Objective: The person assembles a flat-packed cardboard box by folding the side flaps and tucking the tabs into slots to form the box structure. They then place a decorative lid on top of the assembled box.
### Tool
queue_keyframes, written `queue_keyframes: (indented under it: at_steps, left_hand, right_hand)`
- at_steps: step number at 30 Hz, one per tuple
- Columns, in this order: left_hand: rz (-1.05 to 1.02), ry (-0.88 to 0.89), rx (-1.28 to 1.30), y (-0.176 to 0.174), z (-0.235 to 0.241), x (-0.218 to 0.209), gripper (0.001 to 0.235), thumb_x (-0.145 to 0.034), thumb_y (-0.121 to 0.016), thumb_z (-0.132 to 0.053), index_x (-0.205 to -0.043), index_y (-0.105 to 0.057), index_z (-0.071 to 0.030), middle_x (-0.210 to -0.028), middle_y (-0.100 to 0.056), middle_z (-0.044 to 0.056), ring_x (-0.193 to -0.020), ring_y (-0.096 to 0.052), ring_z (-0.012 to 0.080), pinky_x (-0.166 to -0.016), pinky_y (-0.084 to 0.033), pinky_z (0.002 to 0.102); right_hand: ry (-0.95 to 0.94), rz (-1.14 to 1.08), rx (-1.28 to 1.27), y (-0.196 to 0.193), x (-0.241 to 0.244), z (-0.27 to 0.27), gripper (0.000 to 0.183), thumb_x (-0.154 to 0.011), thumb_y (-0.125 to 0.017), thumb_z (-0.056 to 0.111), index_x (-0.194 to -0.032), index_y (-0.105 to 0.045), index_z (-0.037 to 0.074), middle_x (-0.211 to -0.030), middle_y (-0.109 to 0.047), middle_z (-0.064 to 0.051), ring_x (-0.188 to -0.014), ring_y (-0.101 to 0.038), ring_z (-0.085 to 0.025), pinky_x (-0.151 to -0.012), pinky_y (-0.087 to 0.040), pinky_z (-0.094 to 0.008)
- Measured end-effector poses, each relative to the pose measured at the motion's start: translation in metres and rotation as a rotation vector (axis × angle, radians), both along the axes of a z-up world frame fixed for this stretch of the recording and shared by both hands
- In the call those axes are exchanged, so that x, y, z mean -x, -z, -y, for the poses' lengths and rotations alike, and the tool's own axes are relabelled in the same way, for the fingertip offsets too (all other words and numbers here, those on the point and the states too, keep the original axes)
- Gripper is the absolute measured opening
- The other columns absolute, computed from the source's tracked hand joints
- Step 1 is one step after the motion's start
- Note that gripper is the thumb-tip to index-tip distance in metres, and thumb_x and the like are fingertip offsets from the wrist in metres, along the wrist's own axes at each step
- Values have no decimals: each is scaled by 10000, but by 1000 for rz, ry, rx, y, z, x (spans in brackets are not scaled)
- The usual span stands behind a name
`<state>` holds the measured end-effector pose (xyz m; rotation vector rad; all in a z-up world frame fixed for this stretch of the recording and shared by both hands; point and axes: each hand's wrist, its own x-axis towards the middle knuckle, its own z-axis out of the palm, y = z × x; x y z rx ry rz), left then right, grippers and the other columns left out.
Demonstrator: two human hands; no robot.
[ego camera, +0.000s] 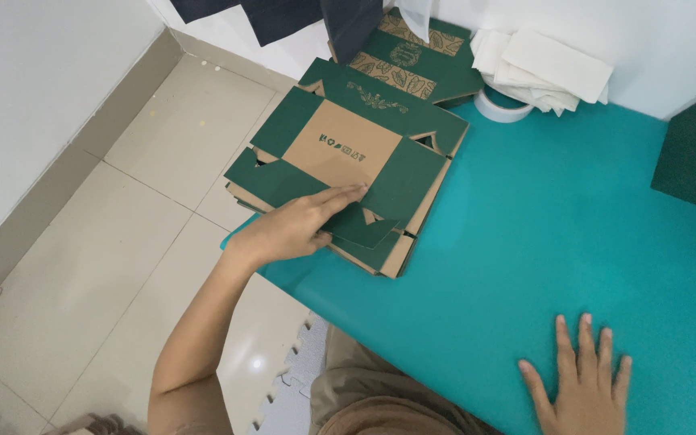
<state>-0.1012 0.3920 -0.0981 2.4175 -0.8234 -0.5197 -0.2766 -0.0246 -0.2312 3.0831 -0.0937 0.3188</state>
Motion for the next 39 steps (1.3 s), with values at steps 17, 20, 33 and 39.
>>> queue_keyframes:
  at_steps: [17,20,33,39]
  left_hand:
    - [800,-75,-343,29,-7,-5,872,-744,-625,51,-1534,-314,-151,-1492,-415,130,-1353,-417,366,-1082,-425,535]
    - [936,-170,-650,33,-2,4,809,-877,-602,-43,-1561,-211,-225,-1484,-383,161,-1256,-500,409,-967,-535,545]
    - [1171,-249,-931,-1,-1,24,924,-891,-535,177,-1601,-129,-252,-1590,-293,169,-1221,-623,334,-486,-544,280]
    - [1160,-266,-741,-41,-5,45,848,-918,-555,132,-1584,-219,-271,-1601,-382,80,-1234,-663,190,-553,-581,222]
  right_hand:
    - [-33,33,24,-8,0,-1,862,-841,-319,665,-1595,-222,258,-1666,-229,-28,-1516,-234,-294,-1212,-200,-529]
    - [-29,37,44,-8,0,-1,868,-833,-324,674,-1593,-225,267,-1667,-231,-17,-1520,-237,-280,-1209,-215,-520]
    - [-29,39,-30,-10,0,-2,825,-855,-331,673,-1575,-246,278,-1656,-226,-3,-1530,-188,-246,-1230,-147,-497]
    - [-47,25,-63,-16,0,-4,816,-864,-349,658,-1572,-243,265,-1653,-215,-13,-1532,-163,-252,-1222,-127,-499]
